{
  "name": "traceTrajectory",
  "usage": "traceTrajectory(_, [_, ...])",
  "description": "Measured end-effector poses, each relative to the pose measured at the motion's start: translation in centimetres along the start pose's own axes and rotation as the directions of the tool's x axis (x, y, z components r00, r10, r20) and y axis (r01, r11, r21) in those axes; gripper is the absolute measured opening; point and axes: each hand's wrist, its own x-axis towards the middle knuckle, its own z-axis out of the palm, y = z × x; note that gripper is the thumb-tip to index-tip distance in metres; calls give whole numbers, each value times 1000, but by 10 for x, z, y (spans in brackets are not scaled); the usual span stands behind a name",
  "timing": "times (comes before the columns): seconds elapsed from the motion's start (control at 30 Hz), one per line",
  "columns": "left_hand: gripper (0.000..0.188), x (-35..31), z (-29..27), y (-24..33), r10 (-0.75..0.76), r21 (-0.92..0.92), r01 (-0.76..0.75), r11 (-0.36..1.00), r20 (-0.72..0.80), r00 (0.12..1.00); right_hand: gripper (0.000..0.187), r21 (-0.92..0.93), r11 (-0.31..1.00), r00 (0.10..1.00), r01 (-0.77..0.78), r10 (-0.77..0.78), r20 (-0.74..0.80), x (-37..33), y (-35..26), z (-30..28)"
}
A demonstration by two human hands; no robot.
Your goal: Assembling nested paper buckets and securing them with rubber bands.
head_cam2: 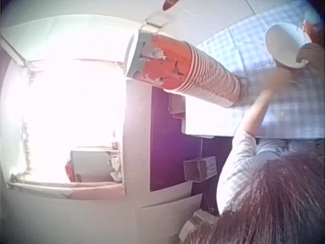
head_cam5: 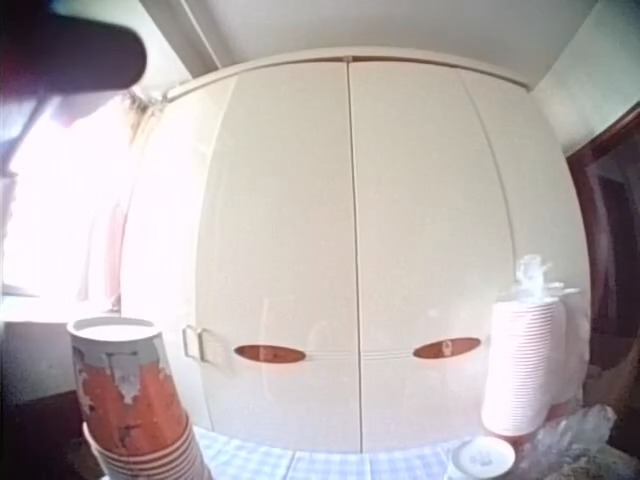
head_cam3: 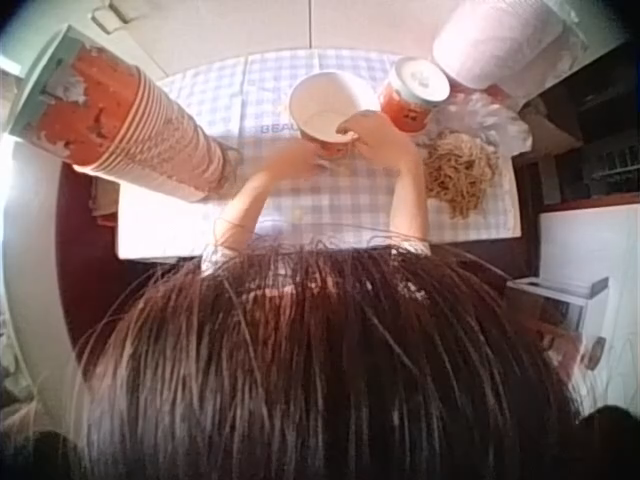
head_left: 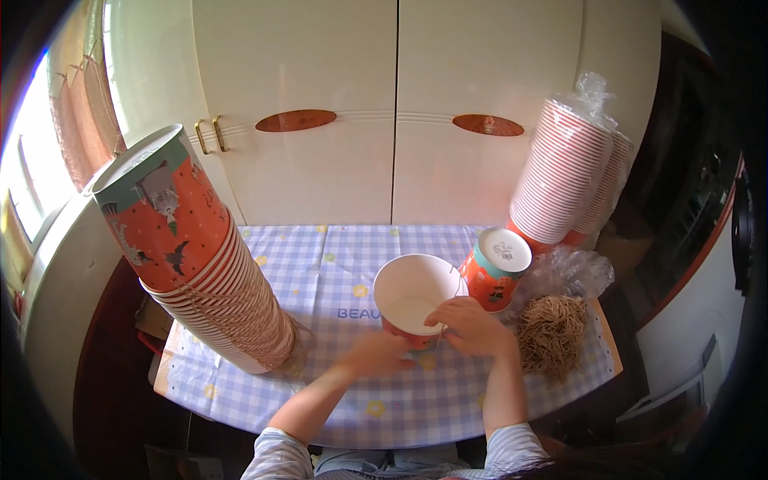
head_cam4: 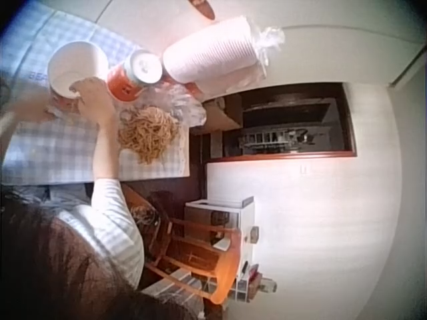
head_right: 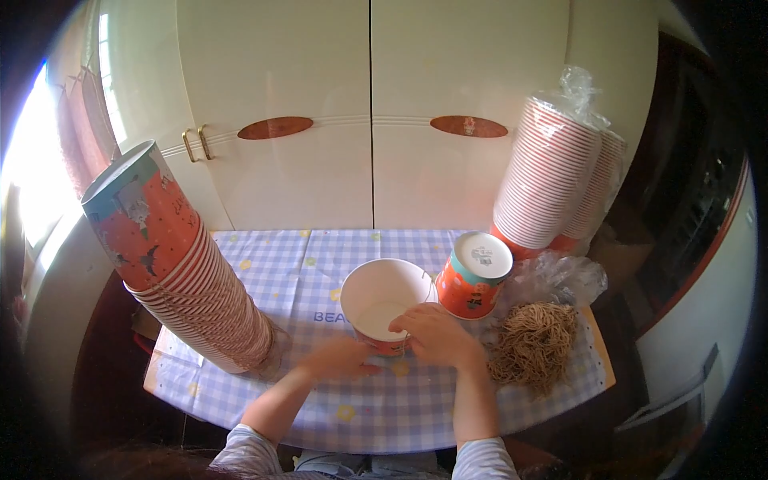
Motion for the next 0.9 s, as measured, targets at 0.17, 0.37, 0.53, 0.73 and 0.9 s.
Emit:
traceTrajectory(0.17, [32,17,25,-1,148,-284,-173,943,-108,983,19,55,995,988,-85,77,133,8,-1,-1])
traceTrajectory(0.37, [20,24,33,-2,58,-763,16,647,70,996,15,74,979,972,-189,176,157,8,-2,-3])
traceTrajectory(0.53, [18,-4,-15,-13,-20,-585,-11,811,-46,999,14,11,973,969,-231,229,96,-3,17,-10])
traceTrajectory(0.73, [24,-30,-39,-54,-225,-345,118,931,-286,931,15,35,967,966,-252,250,61,-8,18,-14])
traceTrajectory(0.9, [29,-20,-34,-71,-398,-561,101,822,-438,806,14,61,961,959,-270,263,106,-5,18,-10])
